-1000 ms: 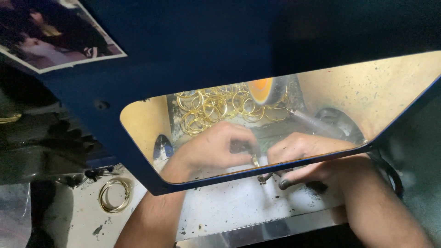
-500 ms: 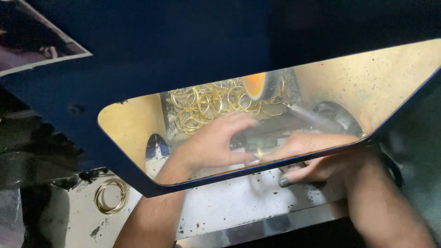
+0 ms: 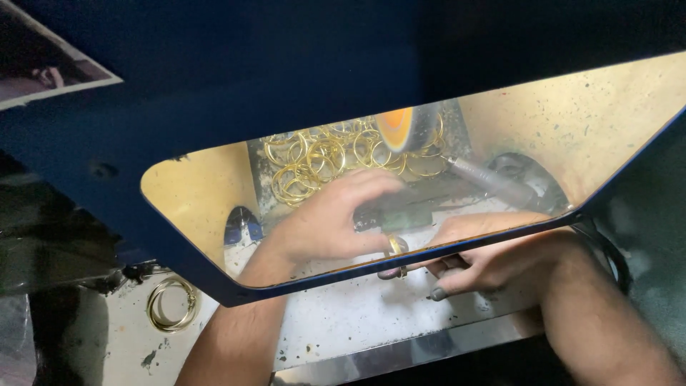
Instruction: Polishing gold-colored rings using a bench-mounted polishing machine with a rotating wheel inside a protective enclosure.
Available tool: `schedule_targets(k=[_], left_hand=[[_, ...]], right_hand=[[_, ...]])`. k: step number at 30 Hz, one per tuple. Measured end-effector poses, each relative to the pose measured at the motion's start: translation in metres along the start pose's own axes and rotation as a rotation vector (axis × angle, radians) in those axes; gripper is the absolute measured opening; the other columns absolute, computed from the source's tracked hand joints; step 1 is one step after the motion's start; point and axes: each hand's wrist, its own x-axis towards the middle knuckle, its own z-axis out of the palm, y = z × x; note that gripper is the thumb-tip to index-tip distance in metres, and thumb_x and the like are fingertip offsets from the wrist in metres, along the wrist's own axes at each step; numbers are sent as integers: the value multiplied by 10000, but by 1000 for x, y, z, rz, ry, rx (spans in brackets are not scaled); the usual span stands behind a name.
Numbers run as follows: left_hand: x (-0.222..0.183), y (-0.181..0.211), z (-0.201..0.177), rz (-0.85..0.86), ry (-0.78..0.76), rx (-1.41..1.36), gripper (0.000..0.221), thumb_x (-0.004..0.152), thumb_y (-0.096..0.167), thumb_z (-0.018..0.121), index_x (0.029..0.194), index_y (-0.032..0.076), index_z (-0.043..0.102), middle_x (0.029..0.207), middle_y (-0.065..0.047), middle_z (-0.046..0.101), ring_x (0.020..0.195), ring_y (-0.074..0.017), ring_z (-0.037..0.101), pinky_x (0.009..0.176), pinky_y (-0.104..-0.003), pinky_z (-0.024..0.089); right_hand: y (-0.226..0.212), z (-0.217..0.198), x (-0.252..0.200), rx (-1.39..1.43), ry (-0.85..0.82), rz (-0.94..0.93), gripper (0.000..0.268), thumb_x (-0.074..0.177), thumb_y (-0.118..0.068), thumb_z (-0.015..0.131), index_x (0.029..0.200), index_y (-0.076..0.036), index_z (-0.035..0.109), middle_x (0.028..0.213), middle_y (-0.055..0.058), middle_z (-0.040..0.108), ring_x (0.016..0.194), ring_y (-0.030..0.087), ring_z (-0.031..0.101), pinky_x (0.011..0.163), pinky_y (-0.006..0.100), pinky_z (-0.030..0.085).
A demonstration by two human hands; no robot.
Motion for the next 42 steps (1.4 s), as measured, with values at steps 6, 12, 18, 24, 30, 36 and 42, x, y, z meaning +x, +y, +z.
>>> schedule_targets(k=[6, 12, 18, 24, 30, 36, 42], left_hand=[[0, 10, -4, 60, 8, -3, 595, 835, 352, 687, 1337, 49, 586, 1370, -140, 625, 1303, -310, 569, 1116, -483, 432], [-1, 7, -4, -21, -2, -45, 631, 790, 347, 750, 1343, 87, 592, 1355, -118, 610, 1286, -278, 553, 1095, -447, 440], [0, -1, -1, 13, 12, 10, 603, 828, 382, 741, 1324, 71, 601, 1339, -108, 626, 1261, -281, 560, 1078, -459, 440], [1, 1, -2, 45, 30, -4, 535, 824, 313, 730, 1289, 70, 628, 1303, -110, 643, 1242, -277, 575, 1073, -468, 459], [2, 6, -4, 124, 91, -36, 361, 830, 213, 717, 1174, 104, 697, 1182, -66, 706, 1154, -246, 641, 1053, -436, 503], [1, 0, 3, 78, 251, -210, 181, 818, 119, 806, 977, 202, 788, 933, 7, 780, 915, -223, 736, 902, -371, 574], [1, 21, -8, 82, 460, -179, 69, 870, 129, 788, 937, 116, 792, 859, -60, 793, 814, -220, 740, 772, -340, 578]], right_hand=[[15, 4, 7, 300, -64, -105, 218, 901, -289, 713, 732, -178, 630, 598, -37, 598, 556, 101, 559, 579, 274, 469], [8, 0, 4, 262, -47, -294, 503, 921, -255, 594, 1413, -289, 691, 559, 16, 485, 465, 115, 397, 491, 291, 413], [-13, -11, -4, 140, -95, 91, 524, 882, -404, 563, 1351, -556, 740, 638, -67, 605, 563, 76, 532, 562, 205, 461], [-3, -6, 1, 128, -62, -1, 479, 883, -395, 577, 1316, -453, 772, 633, -57, 596, 596, 99, 531, 594, 260, 448], [15, 5, 4, 205, 54, -141, 339, 925, -360, 652, 663, -154, 590, 606, -13, 622, 574, 139, 589, 606, 310, 494], [25, 5, 8, 423, 429, -405, 201, 921, -235, 697, 1038, -225, 861, 1069, 21, 851, 1030, 214, 794, 867, 432, 608], [19, -2, 2, 224, 1044, -234, 225, 853, -72, 704, 1027, -150, 824, 1012, 91, 770, 954, 268, 741, 868, 426, 574]])
